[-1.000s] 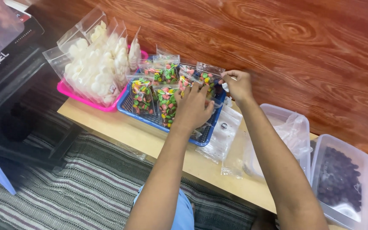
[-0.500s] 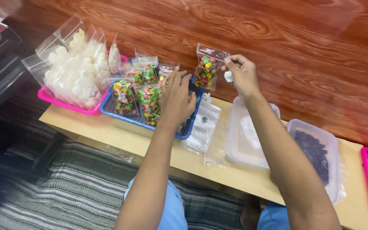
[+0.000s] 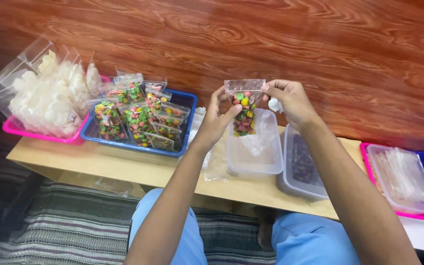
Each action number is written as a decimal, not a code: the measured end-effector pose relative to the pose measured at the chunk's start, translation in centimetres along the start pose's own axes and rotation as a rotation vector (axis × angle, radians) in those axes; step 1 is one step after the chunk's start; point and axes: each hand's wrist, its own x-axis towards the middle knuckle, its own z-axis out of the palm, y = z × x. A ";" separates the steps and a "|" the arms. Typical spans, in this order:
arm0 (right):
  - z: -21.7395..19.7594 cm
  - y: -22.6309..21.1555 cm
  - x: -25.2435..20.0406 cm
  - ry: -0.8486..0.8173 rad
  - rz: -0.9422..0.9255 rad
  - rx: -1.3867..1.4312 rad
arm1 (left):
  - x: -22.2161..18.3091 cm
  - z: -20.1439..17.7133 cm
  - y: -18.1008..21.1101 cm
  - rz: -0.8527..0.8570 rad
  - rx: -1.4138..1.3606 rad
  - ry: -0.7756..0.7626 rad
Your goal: Packing small colorful candies into individual plastic bags using a paper funnel for manual portioning.
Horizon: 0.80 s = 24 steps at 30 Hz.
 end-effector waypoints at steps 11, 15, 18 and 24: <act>-4.4 2.3 -5.6 0.074 0.085 0.117 | -1.3 6.4 -1.4 -0.002 -0.040 -0.040; -6.1 4.8 -6.2 0.105 0.103 0.138 | -1.6 8.4 -2.0 0.006 0.009 -0.057; -6.9 5.5 -7.4 0.126 0.142 0.117 | -2.1 9.2 -3.9 0.010 0.017 -0.061; -7.5 5.0 -10.3 0.148 0.149 -0.004 | -5.9 11.7 1.3 -0.186 -0.048 -0.085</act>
